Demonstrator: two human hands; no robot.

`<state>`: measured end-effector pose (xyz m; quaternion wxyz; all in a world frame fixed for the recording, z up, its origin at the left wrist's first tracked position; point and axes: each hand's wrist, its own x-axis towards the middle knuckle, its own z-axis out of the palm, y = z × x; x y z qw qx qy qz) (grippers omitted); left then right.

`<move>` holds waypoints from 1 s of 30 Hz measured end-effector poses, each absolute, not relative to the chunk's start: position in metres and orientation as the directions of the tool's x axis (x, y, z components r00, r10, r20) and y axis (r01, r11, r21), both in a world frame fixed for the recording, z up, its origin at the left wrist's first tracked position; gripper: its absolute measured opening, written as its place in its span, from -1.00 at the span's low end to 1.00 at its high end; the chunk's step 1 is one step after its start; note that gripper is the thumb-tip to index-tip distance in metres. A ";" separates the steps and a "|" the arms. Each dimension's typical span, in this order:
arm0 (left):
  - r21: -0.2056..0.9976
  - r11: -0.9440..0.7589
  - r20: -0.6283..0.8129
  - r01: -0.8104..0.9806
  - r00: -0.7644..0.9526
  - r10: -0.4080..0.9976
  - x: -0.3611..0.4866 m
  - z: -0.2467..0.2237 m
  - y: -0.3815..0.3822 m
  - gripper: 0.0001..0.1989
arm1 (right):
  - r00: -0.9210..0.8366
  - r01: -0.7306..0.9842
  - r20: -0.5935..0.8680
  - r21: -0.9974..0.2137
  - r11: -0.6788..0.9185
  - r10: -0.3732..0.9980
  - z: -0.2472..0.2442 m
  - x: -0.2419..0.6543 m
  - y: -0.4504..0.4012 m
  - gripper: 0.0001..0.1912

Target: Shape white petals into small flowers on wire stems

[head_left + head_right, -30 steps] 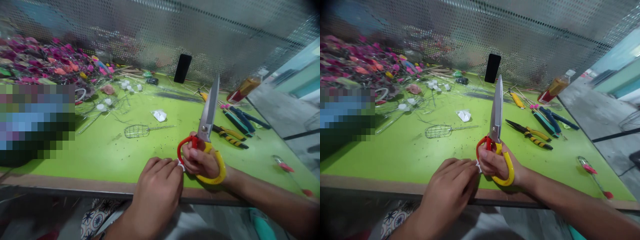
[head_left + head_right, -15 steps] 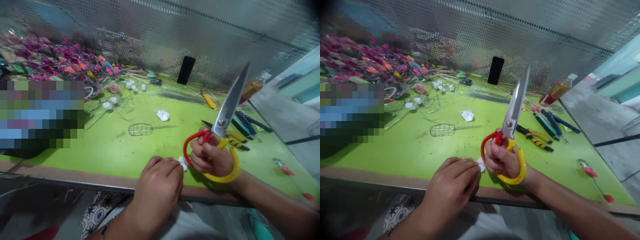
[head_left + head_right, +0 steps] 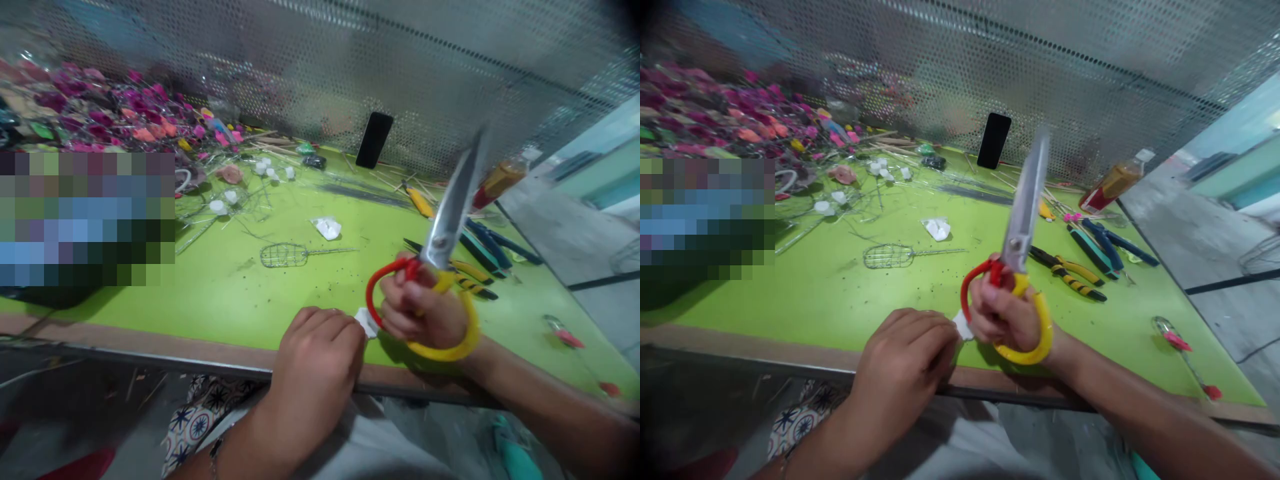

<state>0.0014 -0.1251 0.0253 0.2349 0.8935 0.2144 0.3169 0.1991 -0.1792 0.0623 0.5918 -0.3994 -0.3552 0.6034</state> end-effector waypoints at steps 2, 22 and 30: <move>0.562 -0.791 0.461 0.244 0.701 0.544 0.002 0.026 -0.125 -0.81 | 0.065 -0.481 -0.019 -0.877 0.015 0.998 0.072 0.200 -0.177 -0.56; 0.648 -0.731 0.429 0.216 0.689 0.584 -0.001 0.027 -0.123 -0.79 | -0.010 -0.392 -0.081 -0.917 -0.078 0.997 0.045 0.186 -0.188 -0.58; 0.631 -0.735 0.410 0.246 0.699 0.586 0.001 0.026 -0.122 -0.78 | 0.046 -0.373 -0.096 -0.925 -0.072 0.994 0.037 0.191 -0.186 -0.61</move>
